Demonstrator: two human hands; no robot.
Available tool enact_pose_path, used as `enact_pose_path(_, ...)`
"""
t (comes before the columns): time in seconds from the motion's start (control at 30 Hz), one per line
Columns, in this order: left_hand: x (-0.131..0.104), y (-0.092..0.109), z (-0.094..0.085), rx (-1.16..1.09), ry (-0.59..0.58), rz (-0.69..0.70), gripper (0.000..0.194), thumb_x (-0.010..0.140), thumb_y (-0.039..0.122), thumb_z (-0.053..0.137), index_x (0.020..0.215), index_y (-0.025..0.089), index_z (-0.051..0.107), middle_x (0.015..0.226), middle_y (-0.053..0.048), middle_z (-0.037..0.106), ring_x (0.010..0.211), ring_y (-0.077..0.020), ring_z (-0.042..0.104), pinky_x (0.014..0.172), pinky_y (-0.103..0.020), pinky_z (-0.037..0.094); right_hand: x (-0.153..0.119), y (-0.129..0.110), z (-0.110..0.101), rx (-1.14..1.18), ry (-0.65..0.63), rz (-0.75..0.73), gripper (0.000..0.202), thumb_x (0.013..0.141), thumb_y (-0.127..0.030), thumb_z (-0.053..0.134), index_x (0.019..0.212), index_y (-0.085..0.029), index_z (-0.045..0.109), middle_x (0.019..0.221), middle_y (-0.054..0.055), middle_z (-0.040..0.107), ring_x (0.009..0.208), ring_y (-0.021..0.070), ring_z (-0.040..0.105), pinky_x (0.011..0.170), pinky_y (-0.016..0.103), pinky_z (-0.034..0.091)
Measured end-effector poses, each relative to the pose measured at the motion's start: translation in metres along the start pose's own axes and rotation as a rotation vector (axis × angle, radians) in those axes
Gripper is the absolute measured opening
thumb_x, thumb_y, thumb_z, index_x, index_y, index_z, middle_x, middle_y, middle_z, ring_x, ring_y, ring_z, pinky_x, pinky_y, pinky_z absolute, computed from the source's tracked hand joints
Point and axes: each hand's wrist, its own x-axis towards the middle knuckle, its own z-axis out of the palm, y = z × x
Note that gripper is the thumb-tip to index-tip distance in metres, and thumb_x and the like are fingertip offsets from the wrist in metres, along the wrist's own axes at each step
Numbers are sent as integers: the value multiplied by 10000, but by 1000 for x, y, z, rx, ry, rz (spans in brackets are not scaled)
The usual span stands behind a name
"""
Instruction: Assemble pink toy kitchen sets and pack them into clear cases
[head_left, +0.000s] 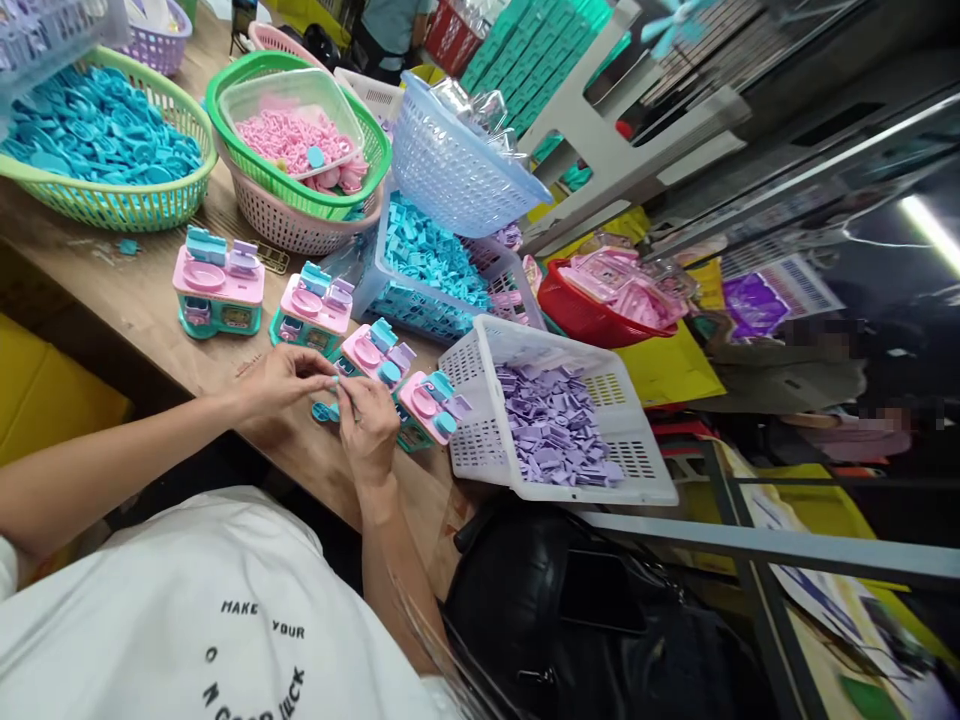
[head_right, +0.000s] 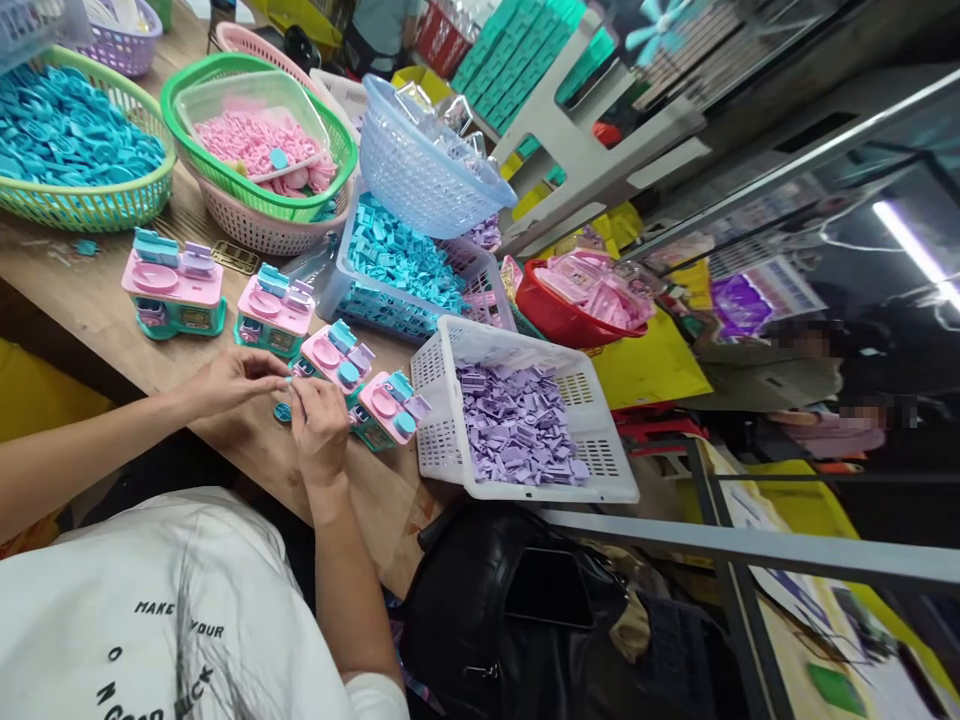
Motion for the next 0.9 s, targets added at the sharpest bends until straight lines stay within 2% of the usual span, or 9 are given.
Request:
enact_pose_path(0.1,16,22,-13,26,143,9,376,786,491,761,939,147,761,875,-71,771,750,-180,692,694,-281,569,50,-2,3,-134,-83,-19,312,1075,-289,441,1037,-198,736,1018,104,728,975,200,644,908,314,489)
enact_pose_path(0.2,22,34,-23,285,310,163,256,861,329,642,1018,159,752,941,-63,761,777,-166,677,735,-278,555,95,-2,11,-354,-224,8,306,1070,-268,442,982,-194,725,1029,107,728,973,219,618,845,314,446)
enact_pose_path(0.27,17,33,-25,458,345,286,226,872,243,584,1010,154,740,947,-66,744,793,-167,671,741,-278,543,114,-1,16,-465,-340,4,300,1064,-231,438,973,-191,721,1025,109,734,974,231,610,806,319,419)
enact_pose_path(0.37,2,18,-21,615,257,400,192,880,174,542,949,144,719,897,-67,714,768,-160,659,706,-266,526,126,2,20,-543,-432,-21,277,1048,-199,455,977,-189,723,1025,113,743,984,239,609,793,324,396)
enact_pose_path(0.47,-11,-1,-14,726,183,419,194,919,158,515,938,147,708,831,-54,689,714,-152,640,667,-256,507,127,6,23,-534,-411,-38,256,1040,-210,488,952,-184,727,999,113,747,966,239,618,790,323,389)
enact_pose_path(0.6,-14,-18,-6,765,117,427,213,926,127,501,1004,151,697,940,-77,735,816,-180,687,718,-272,534,128,12,26,-472,-399,-27,244,1036,-245,520,912,-182,721,947,100,735,886,225,632,771,319,387)
enact_pose_path(0.73,-11,-26,-3,765,80,427,201,913,112,507,997,159,684,917,-73,722,820,-191,685,728,-287,535,127,17,28,-457,-440,28,229,1042,-303,528,948,-195,707,951,84,716,857,222,639,773,320,394)
enact_pose_path(0.83,-10,-26,3,813,-3,417,195,944,135,485,989,151,675,911,-85,694,836,-202,673,733,-299,531,122,17,32,-438,-401,-6,252,1055,-247,471,936,-186,684,959,98,702,910,229,623,825,334,397)
enact_pose_path(0.9,-10,-25,12,877,-87,418,184,963,190,509,1020,140,677,999,-116,691,901,-228,669,776,-329,541,120,15,35,-423,-367,-7,284,1059,-200,416,944,-184,676,975,105,699,945,235,606,863,351,394)
